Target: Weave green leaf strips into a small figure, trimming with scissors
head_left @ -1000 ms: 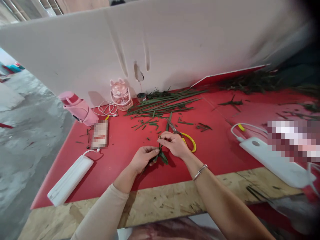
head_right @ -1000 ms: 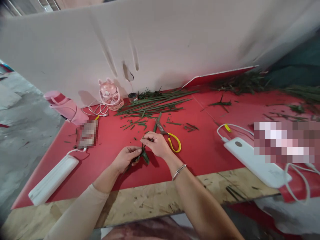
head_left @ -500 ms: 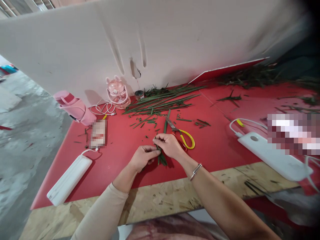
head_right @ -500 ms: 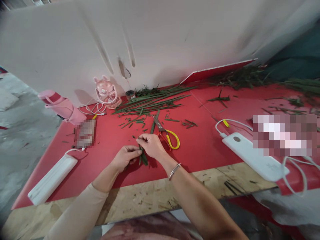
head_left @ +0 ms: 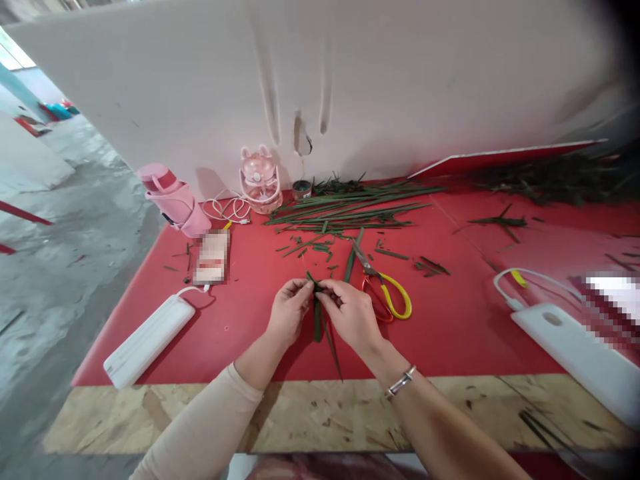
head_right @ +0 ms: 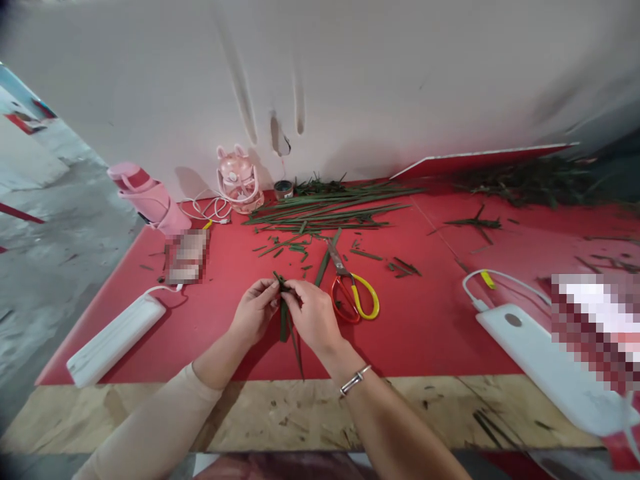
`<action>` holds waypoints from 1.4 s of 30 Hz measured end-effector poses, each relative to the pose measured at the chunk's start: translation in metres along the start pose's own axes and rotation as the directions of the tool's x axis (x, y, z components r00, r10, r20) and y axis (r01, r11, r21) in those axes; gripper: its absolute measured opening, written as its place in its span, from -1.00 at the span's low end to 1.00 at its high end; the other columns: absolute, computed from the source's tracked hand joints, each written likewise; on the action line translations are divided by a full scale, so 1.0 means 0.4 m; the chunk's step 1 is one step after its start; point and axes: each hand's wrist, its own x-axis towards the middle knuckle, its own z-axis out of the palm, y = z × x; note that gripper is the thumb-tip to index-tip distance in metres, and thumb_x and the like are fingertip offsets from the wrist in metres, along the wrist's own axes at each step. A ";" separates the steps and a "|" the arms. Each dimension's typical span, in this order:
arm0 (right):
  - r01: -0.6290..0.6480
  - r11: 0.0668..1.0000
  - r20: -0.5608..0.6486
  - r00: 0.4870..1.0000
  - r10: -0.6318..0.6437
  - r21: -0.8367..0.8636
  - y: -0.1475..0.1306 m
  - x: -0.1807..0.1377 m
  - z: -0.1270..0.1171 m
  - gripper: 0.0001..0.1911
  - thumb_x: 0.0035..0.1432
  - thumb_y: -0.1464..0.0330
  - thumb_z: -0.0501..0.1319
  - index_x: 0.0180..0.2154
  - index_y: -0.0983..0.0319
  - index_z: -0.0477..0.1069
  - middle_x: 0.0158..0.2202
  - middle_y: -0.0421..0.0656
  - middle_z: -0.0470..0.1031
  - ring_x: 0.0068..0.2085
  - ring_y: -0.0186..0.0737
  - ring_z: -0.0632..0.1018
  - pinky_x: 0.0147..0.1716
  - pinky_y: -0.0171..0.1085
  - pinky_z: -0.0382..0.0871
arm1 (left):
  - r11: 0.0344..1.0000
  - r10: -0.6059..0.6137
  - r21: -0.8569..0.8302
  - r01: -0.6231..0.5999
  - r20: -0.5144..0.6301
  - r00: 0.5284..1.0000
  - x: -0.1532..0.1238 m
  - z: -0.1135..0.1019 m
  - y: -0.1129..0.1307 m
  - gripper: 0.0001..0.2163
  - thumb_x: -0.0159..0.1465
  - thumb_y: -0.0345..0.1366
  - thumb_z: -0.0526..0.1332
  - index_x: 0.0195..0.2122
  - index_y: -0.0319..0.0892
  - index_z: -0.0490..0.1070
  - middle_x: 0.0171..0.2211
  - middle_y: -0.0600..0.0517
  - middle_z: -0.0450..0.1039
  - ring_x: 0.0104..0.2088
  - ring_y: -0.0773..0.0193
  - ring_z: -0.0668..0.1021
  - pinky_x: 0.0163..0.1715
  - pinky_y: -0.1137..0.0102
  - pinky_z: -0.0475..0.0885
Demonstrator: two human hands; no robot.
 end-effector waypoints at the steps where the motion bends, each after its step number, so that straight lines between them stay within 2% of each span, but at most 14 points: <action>1: -0.035 0.999 -0.007 0.999 0.036 0.018 0.003 -0.001 0.003 -0.84 0.11 0.37 0.12 -0.25 0.17 0.44 -0.35 -0.13 0.53 -0.36 -0.21 0.52 -0.33 -0.28 0.39 | 0.999 0.012 0.052 -0.012 -0.013 1.000 0.000 -0.001 0.000 -0.82 -0.05 -0.29 0.34 -0.47 -0.23 0.37 -0.55 0.12 0.36 -0.55 0.50 0.39 -0.50 0.56 0.29; 6: -0.097 0.995 -0.005 0.995 0.097 -0.008 0.004 0.000 0.008 -0.87 0.08 0.37 0.14 -0.36 0.17 0.47 -0.43 -0.16 0.53 -0.43 -0.22 0.52 -0.40 -0.30 0.36 | 0.932 0.182 0.333 -0.142 -0.092 0.979 -0.002 -0.005 -0.004 -0.87 0.01 -0.29 0.28 -0.45 -0.23 0.42 -0.55 0.09 0.38 -0.56 0.44 0.37 -0.51 0.52 0.28; 12: -0.132 0.991 -0.010 0.991 0.132 -0.007 0.011 0.002 0.018 -0.85 0.08 0.42 0.10 -0.36 0.19 0.45 -0.46 -0.16 0.53 -0.45 -0.24 0.52 -0.41 -0.32 0.35 | 0.883 0.220 0.439 -0.169 -0.068 0.973 0.002 -0.009 -0.006 -0.88 0.05 -0.26 0.23 -0.46 -0.22 0.43 -0.58 0.09 0.37 -0.55 0.42 0.36 -0.48 0.51 0.26; 19: -0.150 0.989 0.010 0.989 0.150 0.001 0.013 0.003 0.019 -0.86 0.07 0.41 0.11 -0.38 0.20 0.46 -0.50 -0.18 0.52 -0.49 -0.28 0.49 -0.45 -0.35 0.33 | 0.889 0.145 0.443 -0.114 -0.036 0.989 0.003 -0.007 0.000 -0.82 0.05 -0.21 0.24 -0.46 -0.24 0.41 -0.61 0.10 0.33 -0.58 0.43 0.34 -0.52 0.51 0.27; 23: -0.175 0.984 0.042 0.984 0.174 0.030 0.011 0.008 0.014 -0.86 0.08 0.40 0.09 -0.39 0.22 0.42 -0.52 -0.19 0.48 -0.50 -0.30 0.47 -0.46 -0.37 0.30 | 0.939 0.088 0.333 -0.082 -0.001 0.996 0.005 -0.009 -0.004 -0.82 0.05 -0.21 0.24 -0.45 -0.24 0.38 -0.56 0.09 0.34 -0.54 0.43 0.39 -0.46 0.50 0.35; 29: -0.282 0.935 0.112 0.958 0.264 0.216 0.017 0.007 0.020 -0.91 0.08 0.36 0.09 -0.39 0.22 0.35 -0.55 -0.24 0.39 -0.52 -0.34 0.40 -0.51 -0.38 0.26 | 0.974 0.043 0.226 -0.034 -0.034 0.999 0.006 -0.008 -0.004 -0.82 0.05 -0.23 0.24 -0.46 -0.24 0.34 -0.58 0.11 0.34 -0.55 0.45 0.41 -0.46 0.49 0.39; 35: -0.386 0.816 0.151 0.922 0.357 0.431 0.022 0.007 0.036 -0.91 0.02 0.34 0.14 -0.38 0.23 0.29 -0.59 -0.30 0.28 -0.56 -0.39 0.31 -0.55 -0.38 0.20 | 0.986 0.000 0.168 0.014 -0.082 0.997 0.008 -0.008 0.001 -0.78 0.00 -0.21 0.28 -0.47 -0.26 0.34 -0.58 0.10 0.35 -0.56 0.46 0.42 -0.49 0.51 0.40; 38: -0.408 0.773 0.165 0.911 0.378 0.485 0.021 0.010 0.040 -0.88 0.00 0.32 0.14 -0.38 0.22 0.26 -0.61 -0.31 0.26 -0.59 -0.39 0.28 -0.59 -0.38 0.17 | 0.989 -0.027 0.142 0.038 -0.076 0.997 0.010 -0.010 0.005 -0.76 -0.01 -0.19 0.29 -0.46 -0.25 0.33 -0.55 0.09 0.37 -0.54 0.45 0.43 -0.48 0.50 0.40; 40: -0.388 0.796 0.146 0.920 0.363 0.464 0.020 0.011 0.039 -0.87 0.01 0.32 0.14 -0.36 0.21 0.24 -0.60 -0.31 0.28 -0.58 -0.38 0.29 -0.59 -0.37 0.17 | 0.989 -0.034 0.144 0.040 -0.044 0.998 0.009 -0.010 0.009 -0.76 0.00 -0.18 0.29 -0.43 -0.24 0.33 -0.54 0.10 0.37 -0.53 0.45 0.44 -0.46 0.48 0.40; 42: -0.348 0.839 0.114 0.936 0.332 0.418 0.018 0.010 0.036 -0.86 0.02 0.32 0.14 -0.33 0.20 0.23 -0.60 -0.31 0.27 -0.58 -0.36 0.30 -0.58 -0.36 0.16 | 0.980 0.022 0.197 -0.024 0.016 1.000 0.005 -0.009 0.012 -0.77 0.01 -0.20 0.29 -0.39 -0.22 0.35 -0.51 0.11 0.38 -0.51 0.45 0.43 -0.43 0.47 0.40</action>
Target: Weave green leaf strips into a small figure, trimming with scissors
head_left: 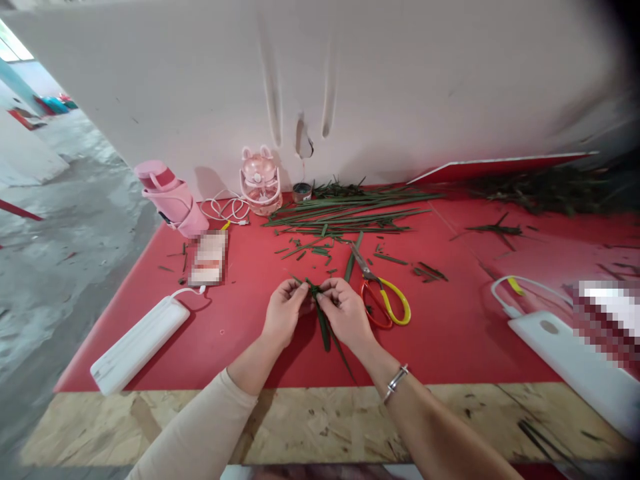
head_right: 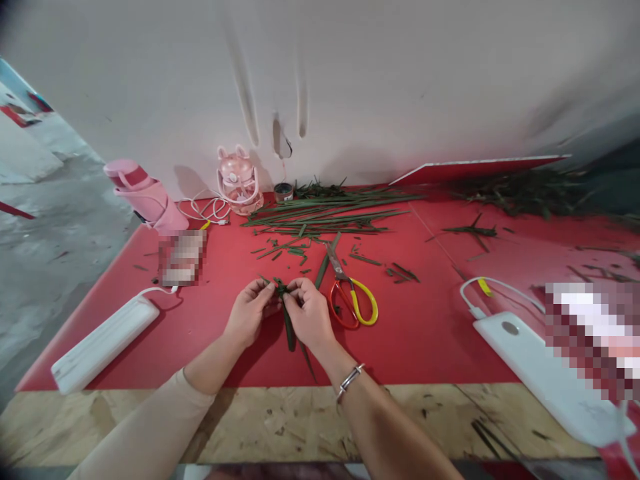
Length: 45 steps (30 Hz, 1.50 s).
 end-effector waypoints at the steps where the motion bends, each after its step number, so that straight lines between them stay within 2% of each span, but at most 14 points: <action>1: 0.023 0.999 -0.004 1.000 -0.023 -0.023 -0.001 -0.001 -0.002 -0.85 0.02 0.32 0.14 -0.32 0.19 0.21 -0.61 -0.33 0.25 -0.59 -0.36 0.29 -0.59 -0.36 0.15 | 0.997 0.059 0.049 -0.060 0.021 0.998 -0.003 0.000 0.001 -0.77 0.00 -0.21 0.29 -0.38 -0.22 0.36 -0.50 0.10 0.39 -0.50 0.44 0.44 -0.41 0.47 0.39; 5: 0.095 0.995 0.047 0.995 -0.093 -0.031 -0.003 -0.006 -0.005 -0.83 0.06 0.34 0.10 -0.26 0.17 0.15 -0.62 -0.35 0.19 -0.61 -0.36 0.23 -0.60 -0.36 0.11 | 0.919 0.273 0.297 -0.259 -0.005 0.962 -0.013 0.003 -0.002 -0.82 0.00 -0.25 0.30 -0.43 -0.23 0.40 -0.51 0.08 0.42 -0.48 0.41 0.43 -0.41 0.48 0.34; 9: 0.157 0.982 0.100 0.984 -0.147 -0.106 -0.002 -0.010 0.002 -0.91 0.04 0.40 0.07 -0.37 0.17 0.14 -0.61 -0.35 0.13 -0.59 -0.38 0.21 -0.57 -0.37 0.12 | 0.863 0.309 0.441 -0.245 -0.077 0.948 -0.011 0.003 -0.015 -0.83 0.01 -0.22 0.27 -0.49 -0.24 0.42 -0.56 0.05 0.43 -0.51 0.37 0.42 -0.46 0.47 0.31; 14: 0.180 0.978 0.131 0.978 -0.165 -0.108 -0.020 -0.020 -0.015 -0.91 0.11 0.34 0.07 -0.30 0.20 0.22 -0.63 -0.34 0.19 -0.60 -0.39 0.24 -0.60 -0.38 0.12 | 0.923 0.255 0.321 -0.213 -0.095 0.962 0.012 -0.005 -0.023 -0.82 -0.01 -0.24 0.29 -0.48 -0.24 0.40 -0.56 0.07 0.42 -0.52 0.39 0.43 -0.45 0.47 0.32; 16: 0.207 0.971 0.030 0.978 -0.205 -0.120 -0.031 -0.019 -0.039 -0.85 0.16 0.30 0.03 -0.23 0.21 0.25 -0.65 -0.34 0.19 -0.62 -0.38 0.25 -0.61 -0.38 0.12 | 0.955 0.210 0.231 -0.185 -0.087 0.974 0.019 -0.008 -0.022 -0.80 -0.02 -0.22 0.30 -0.47 -0.24 0.38 -0.56 0.09 0.41 -0.54 0.41 0.43 -0.46 0.47 0.33; 19: 0.320 0.912 -0.127 0.924 -0.360 -0.257 -0.045 -0.007 -0.081 -0.82 0.19 0.34 0.01 -0.23 0.21 0.33 -0.58 -0.26 0.28 -0.56 -0.36 0.33 -0.54 -0.36 0.22 | 0.968 0.177 0.190 -0.165 -0.047 0.983 0.020 -0.011 -0.018 -0.78 -0.03 -0.19 0.31 -0.46 -0.24 0.38 -0.57 0.10 0.41 -0.56 0.42 0.42 -0.48 0.48 0.33; 23: 0.559 0.728 0.237 0.829 -0.507 -0.398 -0.052 0.009 -0.110 -0.78 0.08 0.48 0.10 -0.24 0.18 0.44 -0.32 -0.13 0.44 -0.28 -0.25 0.43 -0.28 -0.27 0.31 | 0.958 0.166 0.238 -0.161 -0.003 0.986 0.017 -0.012 -0.015 -0.78 -0.01 -0.19 0.29 -0.48 -0.25 0.39 -0.59 0.10 0.39 -0.57 0.44 0.38 -0.52 0.51 0.28; 26: 0.594 0.676 0.348 0.804 -0.483 -0.435 -0.050 0.012 -0.106 -0.80 0.07 0.48 0.13 -0.29 0.15 0.48 -0.38 -0.14 0.45 -0.29 -0.24 0.41 -0.28 -0.26 0.30 | 0.941 0.154 0.301 -0.155 0.027 0.988 0.015 -0.012 -0.015 -0.78 0.00 -0.19 0.28 -0.52 -0.25 0.38 -0.62 0.11 0.36 -0.59 0.45 0.35 -0.55 0.52 0.24; 29: 0.579 0.686 0.364 0.814 -0.452 -0.442 -0.045 0.012 -0.095 -0.86 0.09 0.40 0.16 -0.37 0.14 0.51 -0.42 -0.14 0.44 -0.32 -0.23 0.40 -0.32 -0.25 0.28 | 0.923 0.150 0.352 -0.153 0.036 0.988 0.011 -0.010 -0.015 -0.78 0.00 -0.18 0.28 -0.55 -0.25 0.36 -0.64 0.11 0.34 -0.61 0.45 0.33 -0.57 0.52 0.22; 32: 0.513 0.782 0.299 0.854 -0.425 -0.353 -0.035 0.015 -0.078 -0.86 0.11 0.35 0.16 -0.39 0.15 0.50 -0.38 -0.13 0.45 -0.29 -0.21 0.41 -0.27 -0.22 0.29 | 0.901 0.161 0.400 -0.167 0.048 0.986 0.006 -0.008 -0.016 -0.78 0.04 -0.16 0.25 -0.53 -0.25 0.39 -0.63 0.10 0.35 -0.60 0.43 0.34 -0.56 0.51 0.23; 36: 0.194 0.981 0.129 0.973 -0.191 -0.012 -0.012 0.023 -0.049 -0.85 0.06 0.27 0.18 -0.40 0.21 0.45 -0.42 -0.17 0.45 -0.35 -0.26 0.43 -0.28 -0.23 0.33 | 0.838 0.297 0.463 -0.287 0.055 0.953 -0.004 -0.006 -0.011 -0.80 0.10 -0.18 0.19 -0.42 -0.22 0.46 -0.49 0.04 0.45 -0.46 0.35 0.44 -0.39 0.46 0.33; 38: 0.031 0.983 0.105 0.993 -0.050 0.181 -0.003 0.028 -0.040 -0.82 -0.02 0.24 0.23 -0.41 0.23 0.43 -0.47 -0.22 0.44 -0.40 -0.31 0.43 -0.30 -0.26 0.34 | 0.775 0.404 0.503 -0.383 0.072 0.912 -0.010 -0.003 -0.004 -0.84 0.12 -0.22 0.19 -0.40 -0.21 0.46 -0.42 0.01 0.46 -0.36 0.31 0.47 -0.27 0.43 0.34; 41: -0.035 0.928 0.109 0.994 -0.006 0.370 0.000 0.031 -0.039 -0.81 -0.07 0.25 0.27 -0.40 0.22 0.43 -0.44 -0.24 0.46 -0.38 -0.35 0.45 -0.26 -0.29 0.33 | 0.728 0.481 0.511 -0.457 0.095 0.872 -0.018 0.001 0.003 -0.86 0.13 -0.25 0.18 -0.41 -0.20 0.46 -0.40 0.00 0.47 -0.32 0.30 0.48 -0.23 0.42 0.34; 45: -0.058 0.883 0.121 0.993 0.001 0.465 -0.002 0.034 -0.042 -0.82 -0.09 0.26 0.29 -0.43 0.23 0.42 -0.46 -0.24 0.47 -0.41 -0.37 0.45 -0.27 -0.30 0.33 | 0.797 0.408 0.450 -0.403 0.092 0.909 -0.022 0.006 -0.007 -0.82 0.12 -0.22 0.19 -0.36 -0.22 0.45 -0.42 0.00 0.48 -0.37 0.31 0.48 -0.31 0.43 0.36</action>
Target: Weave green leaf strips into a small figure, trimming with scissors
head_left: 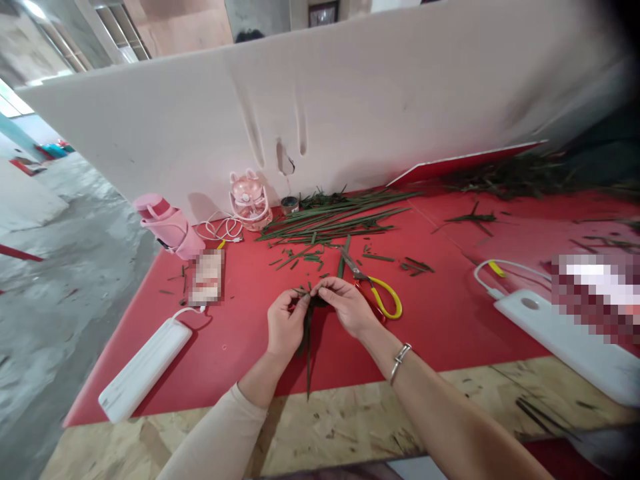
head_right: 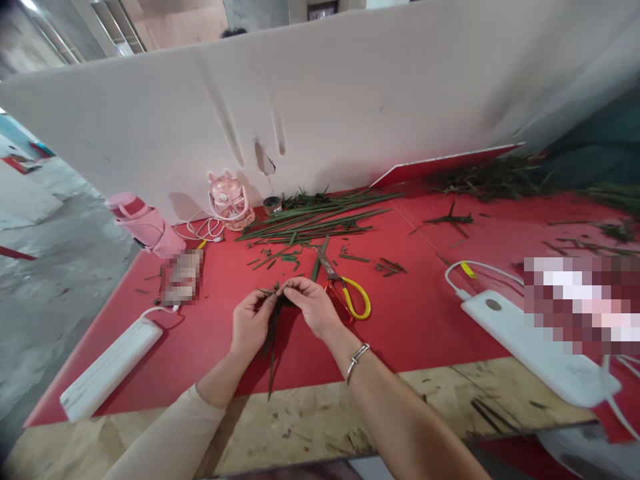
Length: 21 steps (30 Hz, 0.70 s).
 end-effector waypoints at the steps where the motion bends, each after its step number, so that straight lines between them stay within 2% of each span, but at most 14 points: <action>1: -0.015 1.000 -0.007 1.000 0.015 0.003 0.000 0.001 0.001 -0.81 -0.11 0.26 0.30 -0.44 0.23 0.42 -0.49 -0.25 0.46 -0.42 -0.37 0.45 -0.28 -0.30 0.33 | 0.999 -0.030 -0.021 0.030 0.014 0.999 -0.002 0.002 -0.002 -0.81 0.12 -0.21 0.19 -0.36 -0.23 0.45 -0.42 0.00 0.48 -0.38 0.31 0.48 -0.32 0.43 0.37; 4: -0.062 0.998 -0.037 0.997 0.062 -0.011 0.002 0.004 0.006 -0.74 -0.18 0.27 0.34 -0.39 0.24 0.41 -0.53 -0.27 0.44 -0.45 -0.38 0.45 -0.29 -0.31 0.33 | 0.999 -0.037 -0.015 0.038 0.007 0.999 -0.003 0.004 -0.005 -0.83 0.13 -0.23 0.19 -0.36 -0.22 0.46 -0.41 -0.01 0.49 -0.37 0.30 0.49 -0.31 0.41 0.38; 7: -0.089 0.995 -0.066 0.994 0.087 -0.037 0.005 0.007 0.009 -0.70 -0.23 0.28 0.36 -0.38 0.24 0.40 -0.51 -0.27 0.45 -0.45 -0.37 0.46 -0.32 -0.31 0.34 | 0.992 0.099 0.083 -0.096 -0.037 0.994 0.002 -0.005 0.003 -0.89 0.11 -0.27 0.21 -0.43 -0.18 0.48 -0.40 -0.01 0.47 -0.34 0.29 0.48 -0.28 0.42 0.36; 9: -0.092 0.993 -0.066 0.994 0.087 -0.073 0.007 0.009 0.007 -0.73 -0.23 0.28 0.35 -0.42 0.25 0.40 -0.50 -0.26 0.45 -0.45 -0.38 0.45 -0.32 -0.32 0.33 | 0.978 0.176 0.115 -0.176 0.018 0.984 0.007 -0.012 0.008 -0.91 0.10 -0.30 0.22 -0.44 -0.15 0.50 -0.40 -0.01 0.46 -0.33 0.29 0.48 -0.27 0.41 0.36; 11: -0.079 0.990 -0.035 0.997 0.076 -0.118 0.011 0.010 0.003 -0.77 -0.20 0.28 0.32 -0.44 0.25 0.41 -0.49 -0.26 0.45 -0.44 -0.38 0.44 -0.32 -0.31 0.33 | 0.971 0.202 0.115 -0.212 0.092 0.975 0.011 -0.016 0.008 -0.91 0.09 -0.32 0.22 -0.44 -0.12 0.52 -0.41 -0.01 0.46 -0.35 0.29 0.48 -0.26 0.40 0.36; 14: -0.040 0.978 0.037 0.998 0.048 -0.203 0.015 0.008 -0.005 -0.82 -0.11 0.28 0.25 -0.43 0.24 0.41 -0.47 -0.25 0.45 -0.41 -0.35 0.44 -0.29 -0.29 0.32 | 0.978 0.154 0.128 -0.164 0.083 0.985 0.011 -0.016 0.000 -0.92 0.07 -0.30 0.24 -0.43 -0.13 0.51 -0.42 0.00 0.46 -0.37 0.29 0.48 -0.31 0.41 0.36; 16: 0.016 0.954 0.071 0.997 0.006 -0.298 0.015 0.004 -0.009 -0.85 -0.04 0.30 0.20 -0.41 0.25 0.40 -0.46 -0.24 0.44 -0.39 -0.34 0.44 -0.28 -0.29 0.31 | 0.988 0.076 0.131 -0.080 0.034 0.997 0.010 -0.014 -0.009 -0.84 0.05 -0.29 0.26 -0.32 -0.15 0.49 -0.43 0.02 0.47 -0.40 0.31 0.47 -0.37 0.43 0.36; 18: 0.087 0.911 0.094 0.994 -0.053 -0.402 0.012 -0.001 -0.013 -0.89 0.00 0.33 0.16 -0.39 0.24 0.36 -0.45 -0.24 0.42 -0.38 -0.34 0.43 -0.29 -0.30 0.30 | 0.990 0.021 0.137 -0.025 0.036 0.999 0.010 -0.014 -0.016 -0.76 0.04 -0.29 0.27 -0.23 -0.16 0.46 -0.42 0.03 0.49 -0.41 0.32 0.47 -0.38 0.44 0.36; 21: 0.143 0.848 0.094 0.989 -0.111 -0.511 0.004 -0.006 -0.015 -0.87 0.01 0.36 0.15 -0.32 0.22 0.26 -0.46 -0.26 0.40 -0.40 -0.34 0.41 -0.33 -0.32 0.28 | 0.979 0.042 0.195 -0.060 0.097 0.994 0.012 -0.015 -0.019 -0.86 0.04 -0.27 0.26 -0.36 -0.17 0.51 -0.44 0.01 0.50 -0.40 0.30 0.48 -0.34 0.42 0.35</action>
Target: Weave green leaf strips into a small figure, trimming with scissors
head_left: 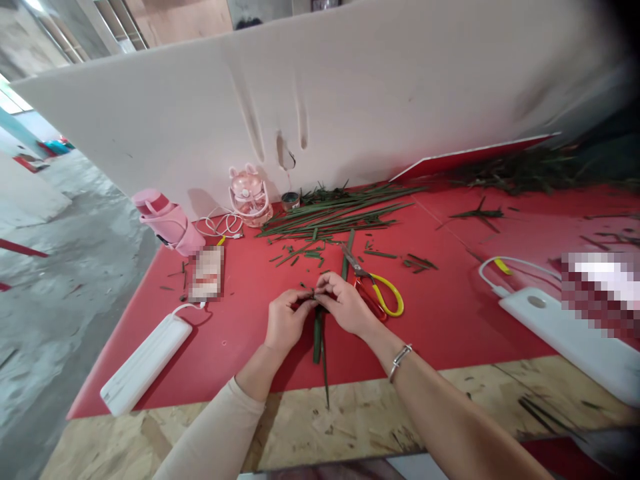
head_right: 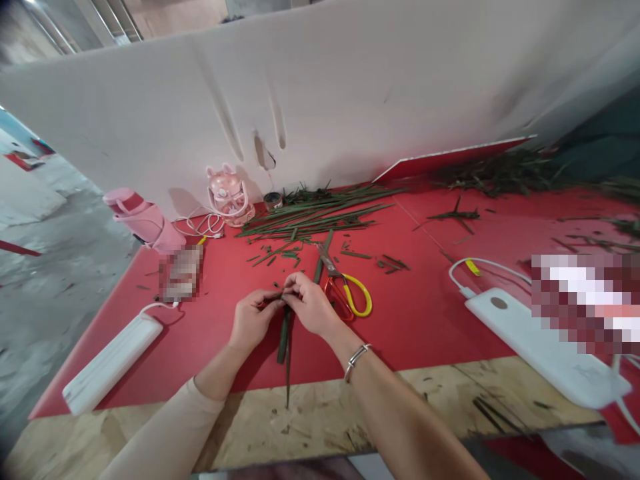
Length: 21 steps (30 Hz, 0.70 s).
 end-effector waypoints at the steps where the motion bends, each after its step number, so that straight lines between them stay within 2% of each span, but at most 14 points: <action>1: -0.002 1.000 -0.015 1.000 0.002 -0.024 -0.002 0.000 -0.002 -0.84 0.01 0.36 0.17 -0.31 0.21 0.23 -0.46 -0.26 0.40 -0.41 -0.35 0.41 -0.35 -0.32 0.28 | 1.000 0.016 0.019 -0.016 0.002 1.000 0.000 -0.001 0.000 -0.89 0.05 -0.26 0.26 -0.43 -0.17 0.51 -0.45 0.01 0.50 -0.40 0.30 0.48 -0.33 0.42 0.35; 4: -0.013 0.998 -0.061 0.998 0.009 -0.066 -0.002 0.001 -0.005 -0.81 0.01 0.34 0.18 -0.33 0.20 0.17 -0.47 -0.26 0.40 -0.42 -0.34 0.41 -0.36 -0.32 0.27 | 1.000 -0.008 -0.018 0.008 -0.014 1.000 0.000 -0.002 0.003 -0.88 0.04 -0.24 0.26 -0.47 -0.17 0.50 -0.48 0.02 0.48 -0.43 0.31 0.47 -0.35 0.42 0.35; 8: -0.011 0.999 -0.030 1.000 0.010 -0.045 0.000 0.003 -0.003 -0.81 -0.01 0.35 0.17 -0.37 0.20 0.14 -0.50 -0.28 0.37 -0.44 -0.36 0.39 -0.38 -0.33 0.27 | 0.986 -0.104 -0.129 0.107 0.030 0.994 -0.001 -0.002 0.006 -0.85 0.01 -0.24 0.28 -0.43 -0.19 0.48 -0.52 0.05 0.46 -0.51 0.35 0.44 -0.43 0.44 0.36; 11: -0.033 0.999 -0.001 0.999 0.033 -0.005 -0.001 0.001 0.004 -0.83 0.00 0.36 0.15 -0.36 0.20 0.14 -0.53 -0.31 0.33 -0.48 -0.37 0.36 -0.42 -0.35 0.25 | 0.991 -0.096 -0.095 0.095 -0.002 0.995 -0.001 -0.003 0.007 -0.85 0.00 -0.22 0.28 -0.46 -0.20 0.49 -0.51 0.04 0.49 -0.47 0.32 0.47 -0.39 0.42 0.37; 14: 0.004 1.000 0.017 1.000 -0.004 0.002 -0.001 -0.002 0.011 -0.88 0.02 0.40 0.09 -0.33 0.20 0.17 -0.52 -0.30 0.29 -0.46 -0.36 0.35 -0.41 -0.34 0.24 | 0.996 -0.067 -0.060 0.066 -0.016 0.998 0.001 -0.008 0.006 -0.87 0.02 -0.23 0.27 -0.47 -0.18 0.50 -0.50 0.04 0.50 -0.45 0.31 0.48 -0.36 0.41 0.37; 17: 0.035 0.999 0.072 0.997 -0.035 0.001 0.001 -0.004 0.011 -0.87 0.02 0.44 0.07 -0.31 0.19 0.17 -0.50 -0.31 0.28 -0.45 -0.36 0.34 -0.40 -0.35 0.23 | 0.998 -0.026 -0.048 0.027 0.023 0.999 0.004 -0.018 0.006 -0.89 0.00 -0.25 0.29 -0.47 -0.17 0.50 -0.51 0.04 0.50 -0.46 0.31 0.49 -0.39 0.43 0.36; 21: 0.033 0.999 0.111 0.993 -0.031 -0.013 0.000 -0.005 0.005 -0.88 0.02 0.44 0.08 -0.33 0.19 0.16 -0.51 -0.31 0.25 -0.46 -0.36 0.32 -0.43 -0.36 0.22 | 0.995 -0.045 -0.083 0.053 0.091 0.995 0.006 -0.026 0.007 -0.82 0.00 -0.26 0.30 -0.35 -0.15 0.52 -0.46 0.03 0.52 -0.44 0.30 0.50 -0.39 0.42 0.36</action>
